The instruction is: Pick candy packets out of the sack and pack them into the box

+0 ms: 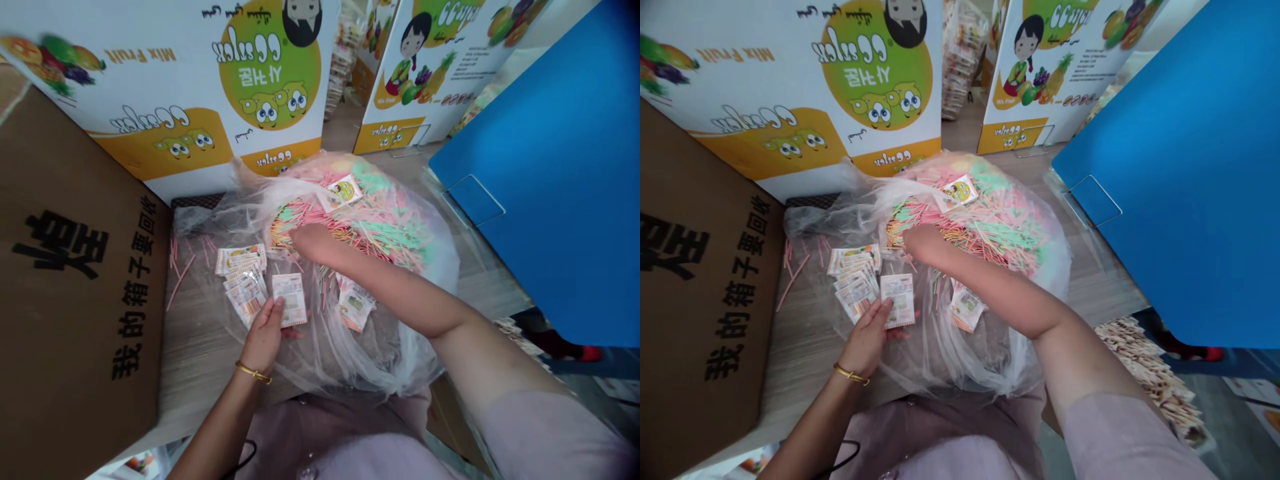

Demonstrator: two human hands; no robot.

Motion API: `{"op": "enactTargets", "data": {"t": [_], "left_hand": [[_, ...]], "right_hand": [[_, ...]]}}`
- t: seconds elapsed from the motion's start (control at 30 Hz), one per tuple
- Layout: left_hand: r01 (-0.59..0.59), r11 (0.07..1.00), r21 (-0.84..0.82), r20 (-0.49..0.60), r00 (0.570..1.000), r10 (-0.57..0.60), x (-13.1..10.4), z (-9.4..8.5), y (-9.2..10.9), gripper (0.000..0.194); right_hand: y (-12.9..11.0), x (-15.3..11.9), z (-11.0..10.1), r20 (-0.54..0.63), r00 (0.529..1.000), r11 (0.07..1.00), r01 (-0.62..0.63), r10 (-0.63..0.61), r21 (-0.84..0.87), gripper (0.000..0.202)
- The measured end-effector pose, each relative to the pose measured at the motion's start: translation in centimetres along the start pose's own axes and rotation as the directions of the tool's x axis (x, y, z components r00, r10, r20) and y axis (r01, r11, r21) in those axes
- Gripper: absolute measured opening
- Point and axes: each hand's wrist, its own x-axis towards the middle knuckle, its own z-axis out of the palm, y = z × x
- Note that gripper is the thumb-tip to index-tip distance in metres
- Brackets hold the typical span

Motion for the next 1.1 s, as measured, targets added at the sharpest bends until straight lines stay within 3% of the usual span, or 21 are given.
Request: {"op": "enactTargets", "data": {"t": [0.17,0.27,0.37,0.43,0.53,0.67,0.7,0.77,0.83,0.9,1.0,1.1], "left_hand": [[0.070,0.988,-0.137,-0.002,0.997,-0.071,0.4,0.5,1.5,0.021],[0.031,0.972,-0.233,0.005,1.000,-0.031,0.5,1.1,1.9,0.019],[-0.020,0.959,-0.284,-0.010,1.000,0.018,0.5,1.5,2.1,0.020],[-0.012,0.961,-0.277,0.004,1.000,0.013,0.5,1.6,2.2,0.023],[0.038,0.969,-0.245,0.005,0.999,-0.038,0.8,1.4,2.2,0.022],[-0.014,0.961,-0.276,-0.046,0.999,0.002,1.3,1.4,2.1,0.020],[-0.035,0.957,-0.286,-0.050,0.999,0.022,1.3,1.4,2.0,0.022],[-0.064,0.955,-0.289,-0.057,0.997,0.049,1.4,1.5,1.9,0.027],[-0.087,0.958,-0.275,-0.080,0.994,0.068,1.5,1.5,1.8,0.030],[-0.112,0.959,-0.259,-0.114,0.990,0.085,1.6,1.6,1.7,0.029],[-0.146,0.962,-0.231,-0.148,0.982,0.114,1.7,1.7,1.6,0.029],[-0.170,0.965,-0.199,-0.161,0.977,0.139,1.7,1.9,1.8,0.033]], "right_hand": [[2.8,-0.5,-0.2,-0.143,0.989,0.986,-0.001,0.025,0.166,0.033],[4.0,-0.4,0.5,-0.303,0.950,0.948,0.021,0.080,0.318,0.037],[4.3,-0.9,0.7,-0.367,0.914,0.893,0.011,0.173,0.449,0.040],[4.2,-1.6,0.4,-0.360,0.911,0.846,0.026,0.199,0.533,0.041],[3.9,-3.0,-0.3,-0.253,0.940,0.712,0.014,0.230,0.702,0.039],[3.8,-4.0,-0.4,-0.065,0.948,0.545,-0.122,0.312,0.829,0.040],[3.9,-4.1,-0.2,-0.053,0.942,0.554,-0.149,0.332,0.819,0.042],[3.9,-4.4,0.3,-0.090,0.924,0.663,-0.196,0.371,0.722,0.046],[3.6,-4.9,0.6,-0.155,0.898,0.809,-0.281,0.411,0.516,0.049],[2.9,-5.9,0.5,-0.192,0.889,0.881,-0.341,0.415,0.327,0.052],[1.3,-7.8,-0.5,-0.228,0.930,0.913,-0.194,0.288,0.359,0.044],[-0.2,-9.6,-1.6,-0.264,0.956,0.852,0.032,0.126,0.523,0.036]]}}
